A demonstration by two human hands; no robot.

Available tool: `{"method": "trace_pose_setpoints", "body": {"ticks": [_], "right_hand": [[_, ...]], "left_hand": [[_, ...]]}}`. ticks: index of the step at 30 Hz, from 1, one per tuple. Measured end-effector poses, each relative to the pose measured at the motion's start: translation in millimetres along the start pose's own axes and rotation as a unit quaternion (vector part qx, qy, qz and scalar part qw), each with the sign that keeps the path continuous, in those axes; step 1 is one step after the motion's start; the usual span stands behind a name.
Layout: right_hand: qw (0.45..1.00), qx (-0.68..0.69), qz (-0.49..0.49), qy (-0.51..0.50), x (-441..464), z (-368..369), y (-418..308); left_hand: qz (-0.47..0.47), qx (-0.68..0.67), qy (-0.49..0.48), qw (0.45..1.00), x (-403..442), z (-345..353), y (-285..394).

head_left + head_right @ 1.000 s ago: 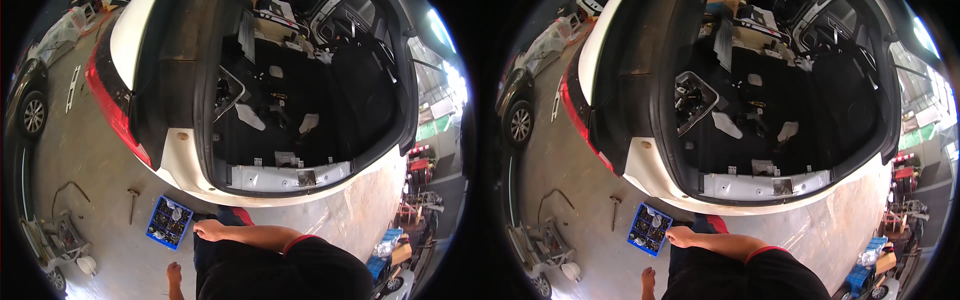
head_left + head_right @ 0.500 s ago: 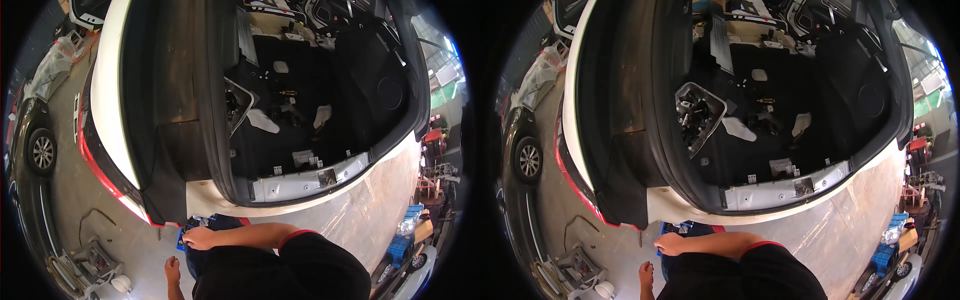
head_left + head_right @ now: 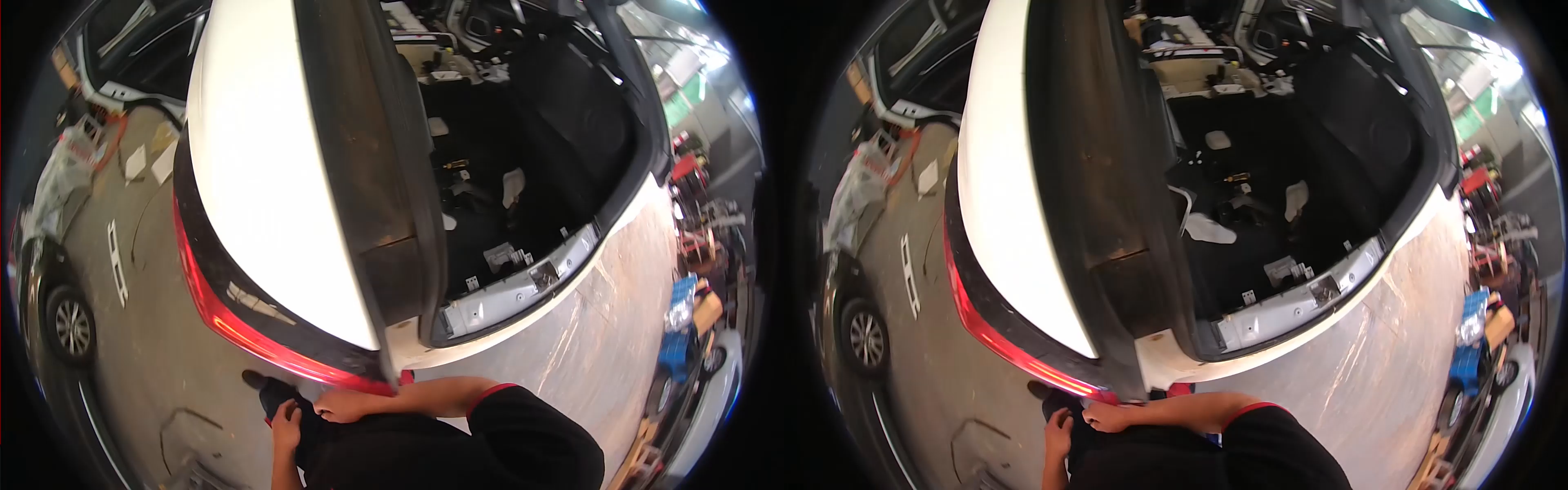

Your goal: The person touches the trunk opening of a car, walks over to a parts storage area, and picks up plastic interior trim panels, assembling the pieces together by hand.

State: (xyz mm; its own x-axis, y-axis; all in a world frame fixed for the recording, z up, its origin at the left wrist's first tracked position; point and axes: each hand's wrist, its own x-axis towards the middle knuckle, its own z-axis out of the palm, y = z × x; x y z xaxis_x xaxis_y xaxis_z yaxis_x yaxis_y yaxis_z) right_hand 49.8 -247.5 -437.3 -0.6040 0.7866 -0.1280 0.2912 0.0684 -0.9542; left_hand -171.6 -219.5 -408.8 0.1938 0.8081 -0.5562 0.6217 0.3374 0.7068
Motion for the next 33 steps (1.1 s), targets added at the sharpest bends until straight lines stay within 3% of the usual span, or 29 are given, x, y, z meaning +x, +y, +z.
{"method": "trace_pose_setpoints", "body": {"ticks": [3, 5, 7, 9, 10, 13, 15, 17, 18, 19, 20, 22, 24, 25, 27, 29, 30, 31, 32, 33], "right_hand": [[0.992, -0.069, 0.09, 0.052, 58, 2, -7], [0.983, -0.107, 0.056, 0.138, 109, 18, 23], [0.982, -0.096, 0.094, 0.134, 182, 40, 40], [0.974, -0.038, 0.146, 0.167, 233, 68, 46], [0.969, -0.047, 0.05, 0.236, 230, 77, 35], [0.953, -0.014, 0.037, 0.302, 201, 109, 38], [0.918, -0.041, 0.226, 0.325, 134, 113, 40], [0.859, -0.058, 0.367, 0.354, 46, 123, 61], [0.84, -0.053, 0.376, 0.389, -7, 122, 69], [0.787, -0.048, 0.432, 0.438, -56, 124, 75], [0.734, -0.011, 0.45, 0.509, -103, 108, 49], [0.653, -0.013, 0.458, 0.603, -199, 106, 80], [0.587, 0.008, 0.427, 0.687, -284, 91, 85], [0.563, 0.018, 0.416, 0.714, -321, 89, 94], [0.521, 0.039, 0.368, 0.769, -380, 81, 133], [0.493, 0.074, 0.335, 0.8, -414, 79, 164], [0.485, 0.093, 0.336, 0.802, -427, 80, 161], [0.498, 0.08, 0.367, 0.782, -436, 78, 147], [0.508, 0.062, 0.398, 0.761, -443, 74, 134], [0.52, 0.074, 0.395, 0.754, -449, 81, 136]], "left_hand": [[0.018, 0.007, -0.058, 0.998, 51, -59, -50], [0.069, 0.106, -0.083, 0.988, 96, -109, -91], [0.078, 0.149, -0.081, 0.982, 164, -158, -180], [0.099, 0.191, -0.135, 0.967, 179, -206, -178], [0.116, 0.18, -0.15, 0.965, 200, -194, -185], [0.056, 0.246, -0.247, 0.936, 216, -213, -189], [0.317, 0.28, -0.359, 0.832, 216, -169, -144], [0.336, 0.299, -0.394, 0.801, 190, -100, -93], [0.351, 0.276, -0.424, 0.788, 174, -59, -64], [0.358, 0.254, -0.451, 0.777, 154, -19, -33], [0.356, 0.24, -0.485, 0.762, 126, 21, 1], [0.344, 0.231, -0.505, 0.757, 76, 97, 60], [0.422, 0.232, -0.549, 0.683, 32, 175, 97], [0.411, 0.237, -0.529, 0.703, 14, 216, 107], [0.494, 0.228, -0.471, 0.695, 7, 293, 134], [0.581, 0.206, -0.339, 0.711, 18, 379, 158], [0.568, 0.208, -0.269, 0.749, 27, 414, 168], [0.552, 0.205, -0.2, 0.783, 35, 445, 177], [0.546, 0.208, -0.194, 0.788, 44, 471, 185], [0.552, 0.243, -0.119, 0.789, 54, 490, 192]]}}
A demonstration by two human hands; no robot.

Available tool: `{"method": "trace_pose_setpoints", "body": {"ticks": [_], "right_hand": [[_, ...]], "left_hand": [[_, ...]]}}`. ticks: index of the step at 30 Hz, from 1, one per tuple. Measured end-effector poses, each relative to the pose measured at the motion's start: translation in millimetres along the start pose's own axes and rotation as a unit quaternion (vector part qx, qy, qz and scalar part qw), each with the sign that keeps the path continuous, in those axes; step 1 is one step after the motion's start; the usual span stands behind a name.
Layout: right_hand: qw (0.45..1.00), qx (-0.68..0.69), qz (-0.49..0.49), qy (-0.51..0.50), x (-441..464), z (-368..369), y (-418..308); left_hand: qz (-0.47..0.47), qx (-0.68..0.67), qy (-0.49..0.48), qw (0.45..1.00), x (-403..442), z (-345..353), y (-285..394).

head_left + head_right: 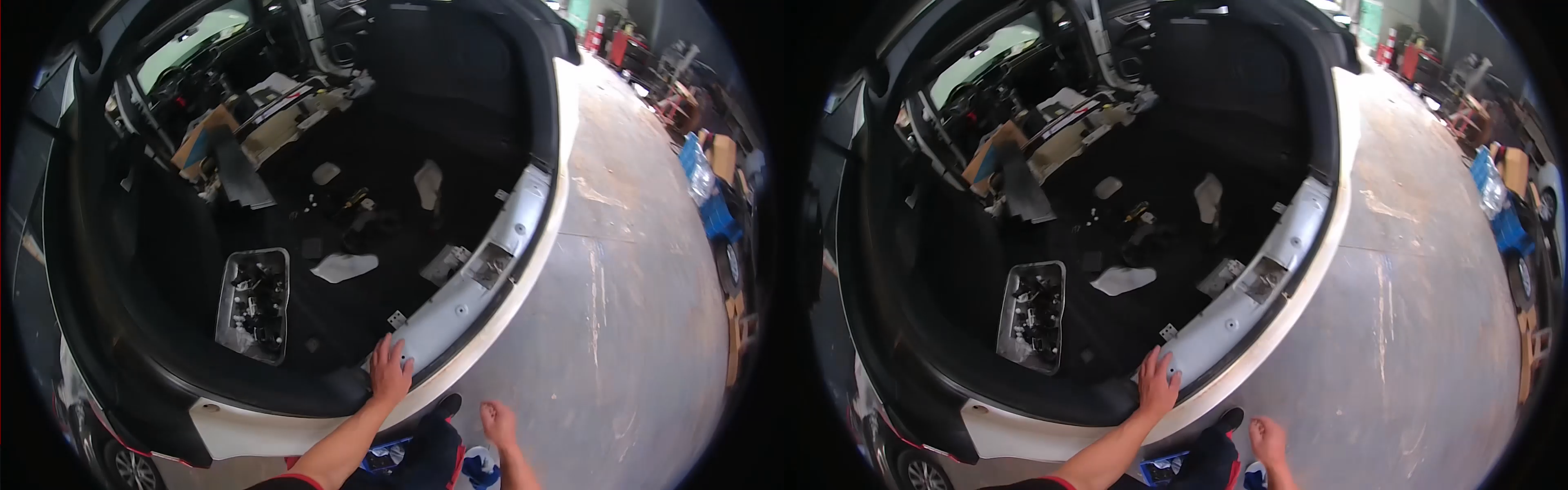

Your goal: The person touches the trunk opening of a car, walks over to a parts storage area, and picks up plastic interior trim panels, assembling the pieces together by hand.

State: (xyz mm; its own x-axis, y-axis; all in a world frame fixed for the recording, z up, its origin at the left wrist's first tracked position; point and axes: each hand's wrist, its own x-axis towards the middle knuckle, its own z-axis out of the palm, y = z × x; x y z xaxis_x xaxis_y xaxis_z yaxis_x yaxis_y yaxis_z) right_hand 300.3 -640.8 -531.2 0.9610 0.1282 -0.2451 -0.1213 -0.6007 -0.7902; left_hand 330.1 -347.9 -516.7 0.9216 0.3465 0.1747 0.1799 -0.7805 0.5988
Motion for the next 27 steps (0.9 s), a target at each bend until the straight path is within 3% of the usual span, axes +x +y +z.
{"method": "trace_pose_setpoints", "body": {"ticks": [2, 8, 10, 12, 14, 15, 16, 20, 27], "right_hand": [[0.998, 0.014, 0.01, -0.057, -10, -1, 13], [0.979, 0.021, 0.084, -0.185, 32, -6, -3], [0.986, -0.053, -0.073, -0.143, 78, -2, -25], [0.974, -0.108, -0.186, -0.075, 131, 3, -73], [0.963, -0.107, -0.246, -0.034, 185, 14, -114], [0.961, -0.147, -0.229, -0.056, 208, 17, -137], [0.934, -0.189, -0.304, -0.004, 227, 29, -149], [0.9, -0.268, -0.344, -0.013, 272, 83, -154], [0.899, -0.296, -0.321, -0.04, 280, 94, -160]], "left_hand": [[-0.021, 0.115, 0.043, 0.992, 26, 25, -18], [-0.103, 0.112, -0.038, 0.988, 54, 19, -21], [-0.099, 0.106, 0.007, 0.989, 53, 25, -25], [-0.12, 0.088, -0.009, 0.989, 56, 21, -22], [-0.121, 0.101, -0.012, 0.988, 60, 19, -21], [-0.126, 0.099, -0.019, 0.987, 63, 17, -21], [-0.115, 0.126, -0.011, 0.985, 63, 20, -23], [-0.116, 0.094, -0.02, 0.989, 68, 16, -27], [-0.136, 0.051, -0.034, 0.989, 75, 11, -33]]}}
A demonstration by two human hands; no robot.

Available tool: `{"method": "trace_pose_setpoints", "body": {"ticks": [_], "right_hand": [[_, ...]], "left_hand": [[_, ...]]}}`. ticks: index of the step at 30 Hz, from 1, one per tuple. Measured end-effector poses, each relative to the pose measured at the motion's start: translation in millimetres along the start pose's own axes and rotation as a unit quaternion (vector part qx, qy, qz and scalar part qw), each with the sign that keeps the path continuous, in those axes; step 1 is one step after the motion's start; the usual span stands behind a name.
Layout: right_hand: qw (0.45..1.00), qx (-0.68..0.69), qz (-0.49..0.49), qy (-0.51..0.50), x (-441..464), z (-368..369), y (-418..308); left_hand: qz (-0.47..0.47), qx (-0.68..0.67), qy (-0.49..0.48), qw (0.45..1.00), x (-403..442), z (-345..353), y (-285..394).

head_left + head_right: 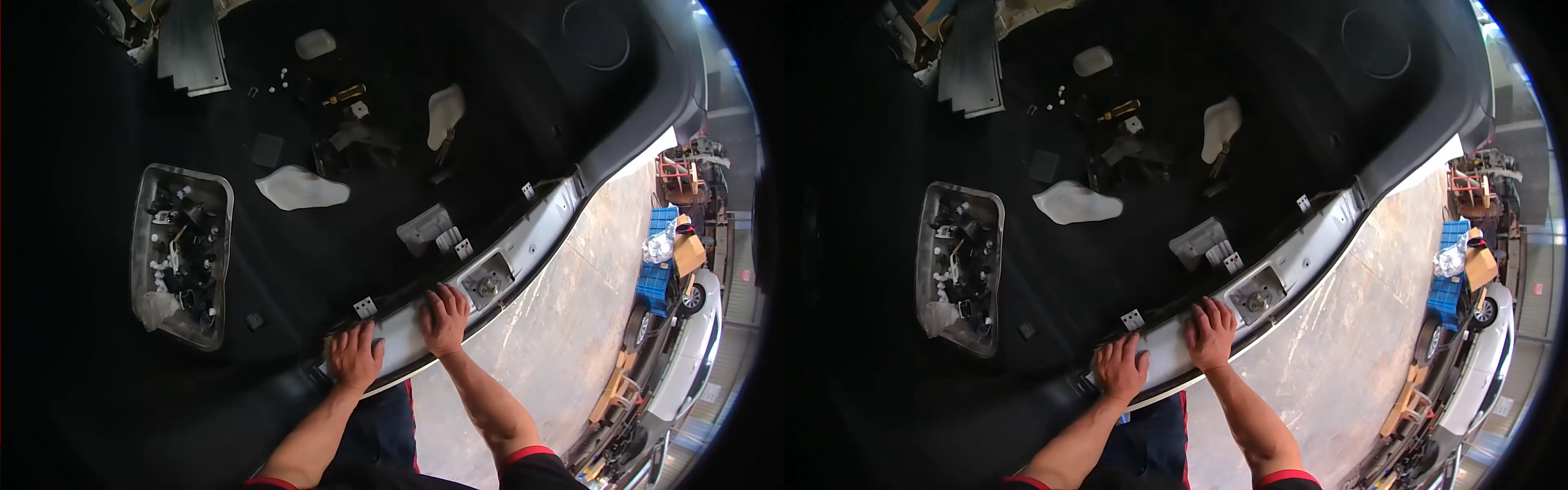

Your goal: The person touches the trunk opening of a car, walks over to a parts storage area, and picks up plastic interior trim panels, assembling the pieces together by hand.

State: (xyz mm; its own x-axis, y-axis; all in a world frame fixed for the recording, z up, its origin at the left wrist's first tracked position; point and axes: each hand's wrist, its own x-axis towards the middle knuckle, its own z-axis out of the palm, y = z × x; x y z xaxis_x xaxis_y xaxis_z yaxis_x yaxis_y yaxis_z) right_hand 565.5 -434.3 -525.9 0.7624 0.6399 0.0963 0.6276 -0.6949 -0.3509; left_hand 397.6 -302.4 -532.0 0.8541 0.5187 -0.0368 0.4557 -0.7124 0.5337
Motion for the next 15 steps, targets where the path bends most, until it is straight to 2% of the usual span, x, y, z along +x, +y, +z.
{"method": "trace_pose_setpoints", "body": {"ticks": [5, 8, 13, 15], "right_hand": [[0.999, -0.006, -0.003, -0.053, 1, 4, 5], [0.996, 0.011, -0.023, -0.08, 1, 5, 11], [0.981, 0.013, -0.056, -0.187, 3, 5, 15], [0.981, 0.013, -0.052, -0.187, 1, 6, 16]], "left_hand": [[-0.041, -0.03, -0.015, 0.999, 6, 0, -3], [-0.012, -0.064, 0.045, 0.997, 3, 5, -8], [-0.05, -0.099, 0.033, 0.993, -4, 16, -13], [-0.033, -0.118, 0.029, 0.992, -1, 17, -17]]}}
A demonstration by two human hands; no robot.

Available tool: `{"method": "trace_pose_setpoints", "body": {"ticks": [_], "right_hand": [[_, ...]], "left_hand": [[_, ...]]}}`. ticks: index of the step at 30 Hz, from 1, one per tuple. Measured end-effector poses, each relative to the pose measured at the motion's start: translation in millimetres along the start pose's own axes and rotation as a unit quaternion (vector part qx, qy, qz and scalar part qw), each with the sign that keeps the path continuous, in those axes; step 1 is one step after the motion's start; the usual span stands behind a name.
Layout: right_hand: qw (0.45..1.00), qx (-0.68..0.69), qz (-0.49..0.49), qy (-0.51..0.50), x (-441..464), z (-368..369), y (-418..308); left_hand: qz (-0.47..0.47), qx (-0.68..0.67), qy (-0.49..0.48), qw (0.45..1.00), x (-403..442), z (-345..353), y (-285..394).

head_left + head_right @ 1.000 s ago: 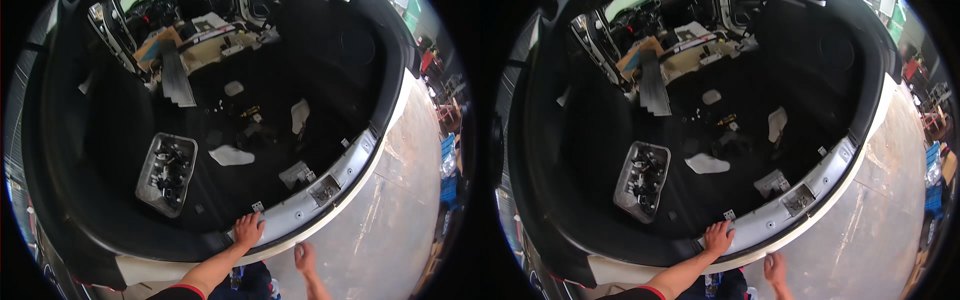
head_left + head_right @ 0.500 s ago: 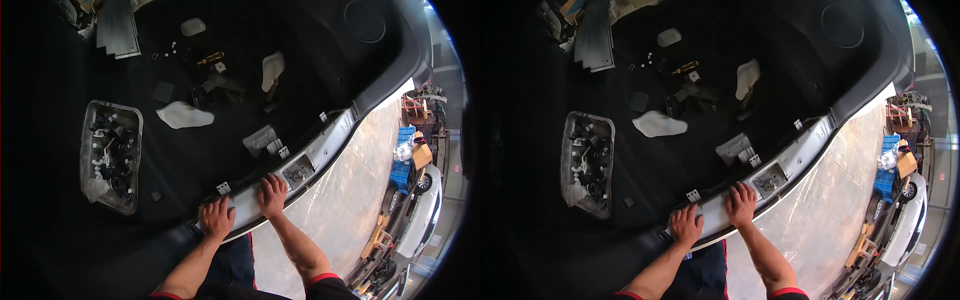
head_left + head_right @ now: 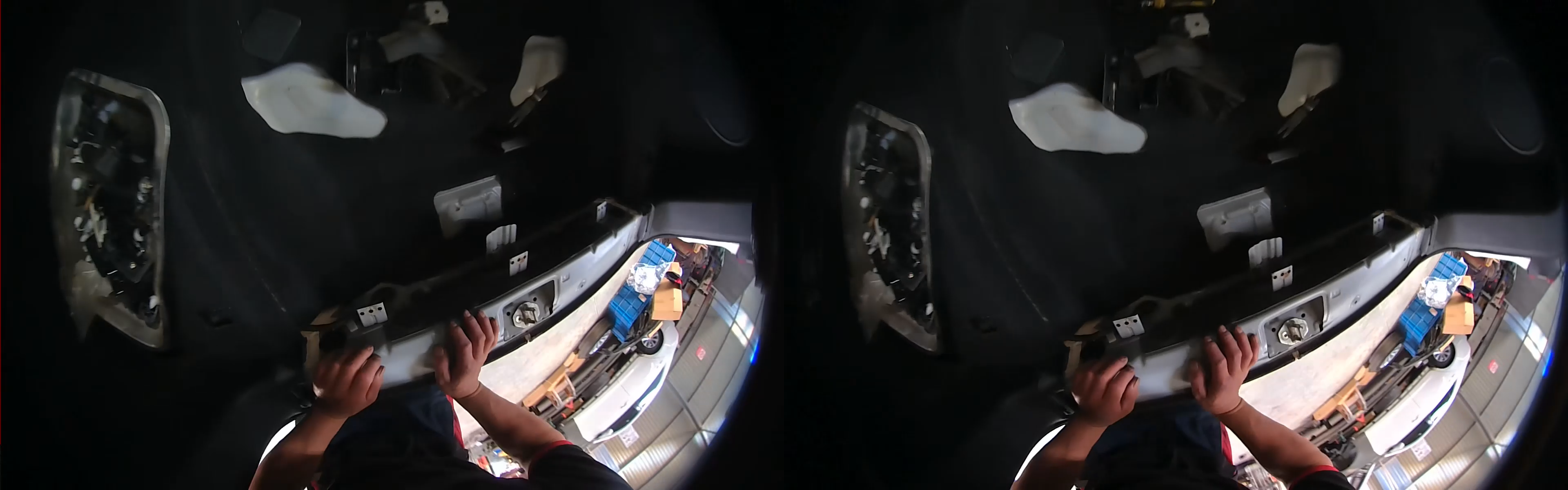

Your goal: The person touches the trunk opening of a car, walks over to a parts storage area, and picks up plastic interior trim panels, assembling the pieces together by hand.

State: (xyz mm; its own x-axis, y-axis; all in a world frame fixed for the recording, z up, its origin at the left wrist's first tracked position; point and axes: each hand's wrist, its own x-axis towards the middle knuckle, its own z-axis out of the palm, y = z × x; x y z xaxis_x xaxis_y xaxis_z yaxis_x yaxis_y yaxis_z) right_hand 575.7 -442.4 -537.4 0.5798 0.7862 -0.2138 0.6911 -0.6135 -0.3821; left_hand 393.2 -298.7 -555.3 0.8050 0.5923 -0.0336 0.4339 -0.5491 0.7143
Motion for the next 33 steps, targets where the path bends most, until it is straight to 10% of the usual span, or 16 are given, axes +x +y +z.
{"method": "trace_pose_setpoints", "body": {"ticks": [33], "right_hand": [[0.999, 0.023, 0.03, 0.015, 4, 5, -2]], "left_hand": [[-0.068, 0.114, -0.111, 0.985, 25, 1, 9]]}}
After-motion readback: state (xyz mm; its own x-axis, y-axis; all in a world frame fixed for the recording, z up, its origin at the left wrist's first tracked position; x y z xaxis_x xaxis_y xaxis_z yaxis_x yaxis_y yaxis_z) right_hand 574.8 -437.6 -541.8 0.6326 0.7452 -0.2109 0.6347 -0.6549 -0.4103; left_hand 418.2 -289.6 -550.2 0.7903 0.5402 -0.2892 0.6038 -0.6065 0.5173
